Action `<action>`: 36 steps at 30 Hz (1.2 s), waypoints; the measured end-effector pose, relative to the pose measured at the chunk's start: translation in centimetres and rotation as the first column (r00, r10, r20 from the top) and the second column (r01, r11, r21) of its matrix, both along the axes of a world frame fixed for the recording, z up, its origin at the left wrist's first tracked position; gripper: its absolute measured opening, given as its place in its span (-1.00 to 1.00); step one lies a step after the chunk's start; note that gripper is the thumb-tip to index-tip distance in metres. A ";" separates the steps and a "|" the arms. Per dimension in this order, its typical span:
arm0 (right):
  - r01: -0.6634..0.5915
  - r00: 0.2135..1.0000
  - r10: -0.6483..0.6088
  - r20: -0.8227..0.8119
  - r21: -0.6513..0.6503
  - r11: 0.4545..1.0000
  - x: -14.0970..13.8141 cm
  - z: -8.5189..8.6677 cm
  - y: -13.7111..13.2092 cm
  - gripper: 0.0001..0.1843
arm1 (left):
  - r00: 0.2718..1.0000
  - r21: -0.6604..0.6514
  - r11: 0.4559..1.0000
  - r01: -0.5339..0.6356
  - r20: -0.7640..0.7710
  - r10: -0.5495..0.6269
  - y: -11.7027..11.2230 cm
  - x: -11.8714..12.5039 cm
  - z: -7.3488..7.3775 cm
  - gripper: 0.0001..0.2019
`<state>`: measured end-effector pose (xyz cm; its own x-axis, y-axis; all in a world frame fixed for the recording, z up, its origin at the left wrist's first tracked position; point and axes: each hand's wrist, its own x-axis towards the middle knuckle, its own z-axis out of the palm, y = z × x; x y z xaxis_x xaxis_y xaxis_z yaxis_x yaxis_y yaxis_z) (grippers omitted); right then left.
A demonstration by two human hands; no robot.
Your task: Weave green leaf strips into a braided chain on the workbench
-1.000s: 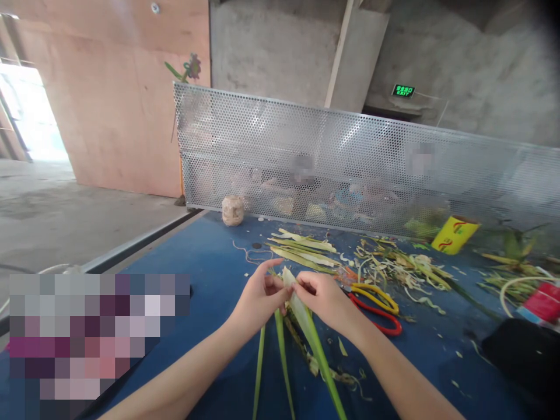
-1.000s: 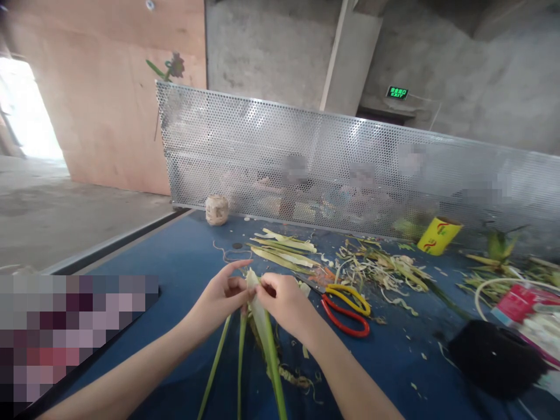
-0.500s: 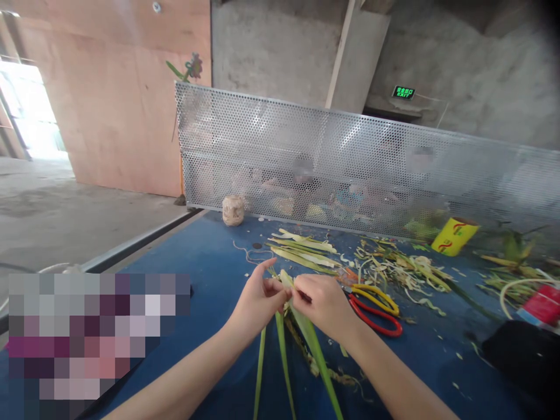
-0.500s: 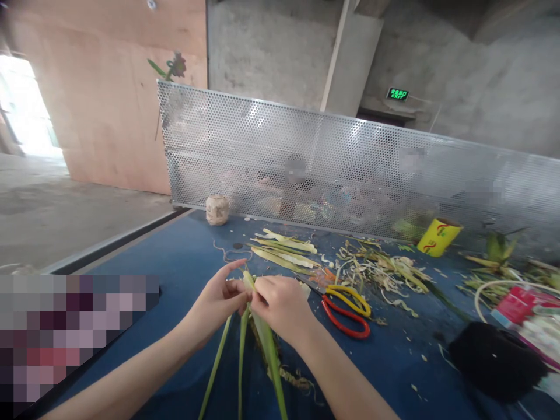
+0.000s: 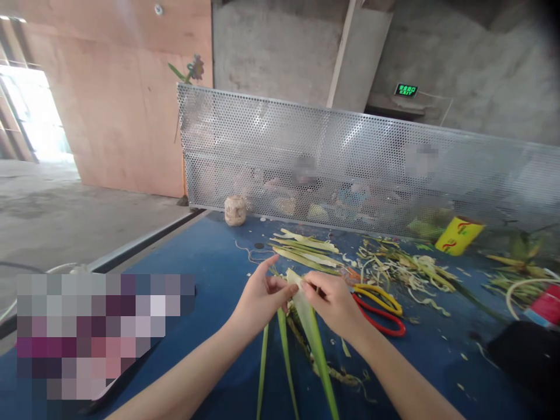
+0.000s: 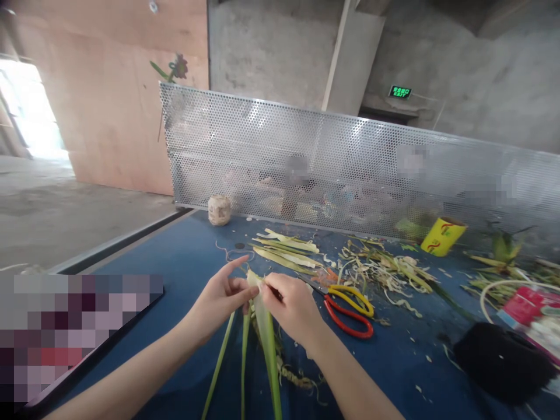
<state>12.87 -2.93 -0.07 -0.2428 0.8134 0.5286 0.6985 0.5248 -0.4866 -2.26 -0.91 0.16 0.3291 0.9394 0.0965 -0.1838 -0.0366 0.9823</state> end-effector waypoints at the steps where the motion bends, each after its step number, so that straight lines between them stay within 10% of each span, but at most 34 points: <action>1: -0.012 1.000 0.012 -0.020 0.003 1.000 0.1 -0.1 0.0 -0.69 | 1.000 0.004 1.000 0.000 0.005 0.000 0.0 0.0 0.0 -0.18; 12: -0.008 0.939 0.027 -0.343 0.056 0.998 0.6 -0.2 -0.3 -0.68 | 0.999 0.000 0.999 -0.050 -0.019 0.050 0.3 -0.3 -0.7 -0.21; 21: 0.099 0.577 0.100 -0.810 0.191 0.977 3.9 1.7 -0.1 -0.77 | 0.990 0.017 0.993 -0.116 -0.082 0.117 1.3 -0.5 -1.1 -0.31; 26: 0.338 0.420 0.226 -0.879 0.382 0.860 6.5 5.5 -1.3 -0.81 | 0.977 0.054 0.986 -0.157 -0.138 0.163 1.8 -0.6 -1.7 -0.34; 29: 0.390 0.188 0.323 -0.928 0.372 0.842 10.7 7.5 -2.3 -0.72 | 0.972 0.054 0.985 -0.165 -0.163 0.172 2.2 -0.9 -1.8 -0.34; 32: 0.361 -0.043 0.377 -0.925 0.338 0.869 16.2 8.2 -3.6 -0.50 | 0.971 0.057 0.983 -0.174 -0.159 0.181 2.3 -1.0 -1.7 -0.36; 36: 0.200 -0.057 0.371 -0.927 0.353 0.914 19.9 8.7 -4.3 -0.48 | 0.970 0.057 0.981 -0.185 -0.150 0.191 2.3 -1.0 -1.7 -0.36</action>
